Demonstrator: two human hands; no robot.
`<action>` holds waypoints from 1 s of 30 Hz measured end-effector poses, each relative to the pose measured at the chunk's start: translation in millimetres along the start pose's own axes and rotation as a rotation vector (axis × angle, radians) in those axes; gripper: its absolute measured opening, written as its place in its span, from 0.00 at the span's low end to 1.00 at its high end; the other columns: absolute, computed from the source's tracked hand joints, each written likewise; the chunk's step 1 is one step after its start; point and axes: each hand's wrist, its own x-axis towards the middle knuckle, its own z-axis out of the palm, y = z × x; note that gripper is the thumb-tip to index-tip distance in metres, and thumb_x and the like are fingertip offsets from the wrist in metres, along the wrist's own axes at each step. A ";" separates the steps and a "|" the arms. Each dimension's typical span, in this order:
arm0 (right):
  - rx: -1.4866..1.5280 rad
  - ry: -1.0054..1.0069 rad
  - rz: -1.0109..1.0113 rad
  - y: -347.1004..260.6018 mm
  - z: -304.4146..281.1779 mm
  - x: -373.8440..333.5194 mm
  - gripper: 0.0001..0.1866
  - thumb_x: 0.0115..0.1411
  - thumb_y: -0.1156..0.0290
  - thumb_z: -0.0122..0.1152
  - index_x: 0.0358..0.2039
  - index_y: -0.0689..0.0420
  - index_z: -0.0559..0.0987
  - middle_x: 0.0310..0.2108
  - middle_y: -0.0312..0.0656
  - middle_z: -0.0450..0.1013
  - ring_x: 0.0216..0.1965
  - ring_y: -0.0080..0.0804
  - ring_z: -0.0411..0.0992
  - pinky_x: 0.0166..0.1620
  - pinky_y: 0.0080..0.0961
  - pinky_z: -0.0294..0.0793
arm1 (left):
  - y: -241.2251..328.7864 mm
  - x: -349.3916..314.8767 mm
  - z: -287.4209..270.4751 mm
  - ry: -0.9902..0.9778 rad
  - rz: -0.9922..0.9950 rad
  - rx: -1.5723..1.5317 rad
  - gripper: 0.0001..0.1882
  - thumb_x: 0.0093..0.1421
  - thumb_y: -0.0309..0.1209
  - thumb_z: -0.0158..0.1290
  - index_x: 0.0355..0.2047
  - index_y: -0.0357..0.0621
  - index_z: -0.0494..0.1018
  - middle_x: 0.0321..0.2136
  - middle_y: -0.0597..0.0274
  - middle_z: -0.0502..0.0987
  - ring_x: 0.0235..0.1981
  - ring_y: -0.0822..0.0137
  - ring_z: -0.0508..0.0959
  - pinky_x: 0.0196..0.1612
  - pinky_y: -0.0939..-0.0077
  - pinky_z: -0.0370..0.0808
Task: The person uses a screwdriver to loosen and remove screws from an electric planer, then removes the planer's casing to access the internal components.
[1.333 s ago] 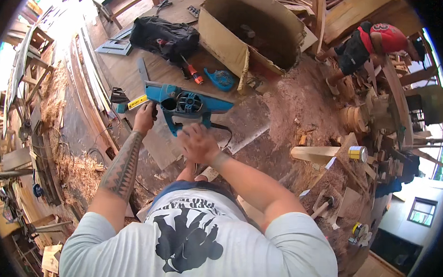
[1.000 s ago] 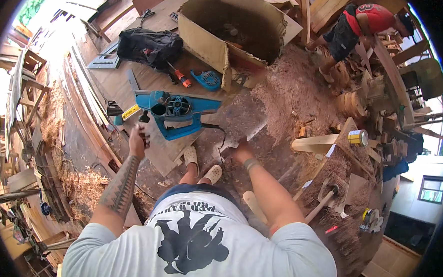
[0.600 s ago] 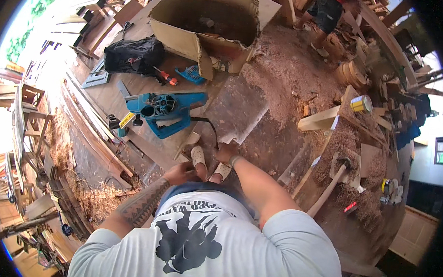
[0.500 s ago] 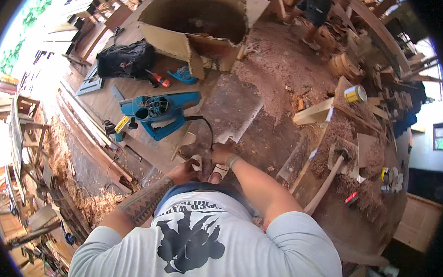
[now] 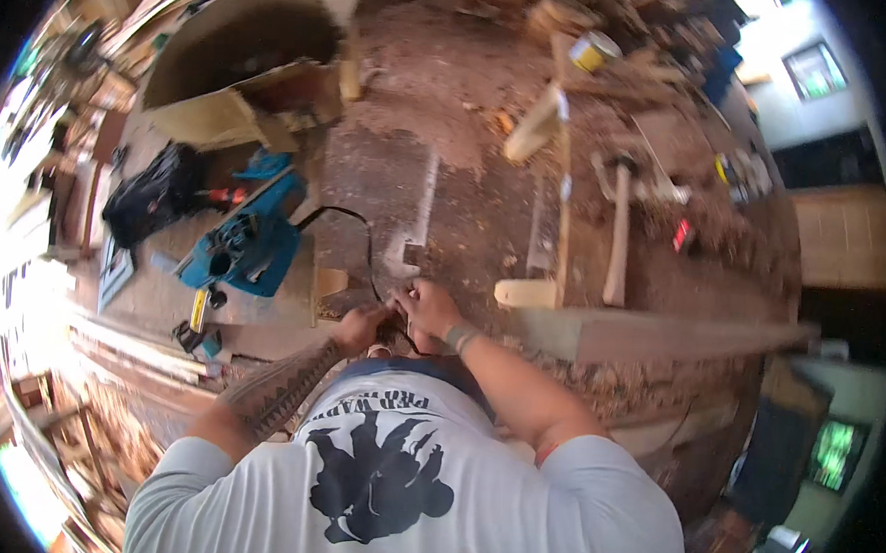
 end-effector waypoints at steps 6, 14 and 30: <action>-0.191 0.193 0.044 14.8 -10.6 -119.2 0.25 0.68 0.48 0.62 0.54 0.55 0.80 0.41 0.59 0.82 0.47 0.60 0.81 0.48 0.51 0.78 | 73.1 4.5 -4.0 -0.029 -0.497 -0.936 0.21 0.76 0.52 0.48 0.32 0.52 0.76 0.24 0.66 0.75 0.24 0.68 0.73 0.29 0.72 0.71; -0.305 0.060 0.237 113.1 11.1 -197.7 0.31 0.63 0.43 0.66 0.59 0.50 0.80 0.48 0.55 0.82 0.51 0.57 0.80 0.55 0.48 0.77 | 93.2 9.9 -44.7 -0.371 -0.348 -1.329 0.24 0.76 0.56 0.46 0.31 0.54 0.75 0.22 0.69 0.71 0.21 0.72 0.69 0.28 0.72 0.69; -0.423 0.367 0.051 92.1 -2.1 -216.0 0.18 0.70 0.54 0.59 0.38 0.57 0.85 0.35 0.56 0.81 0.41 0.59 0.80 0.45 0.53 0.78 | 94.9 -2.7 -48.0 -0.664 -0.005 -0.473 0.46 0.59 0.31 0.71 0.74 0.46 0.59 0.45 0.65 0.78 0.45 0.66 0.80 0.47 0.67 0.81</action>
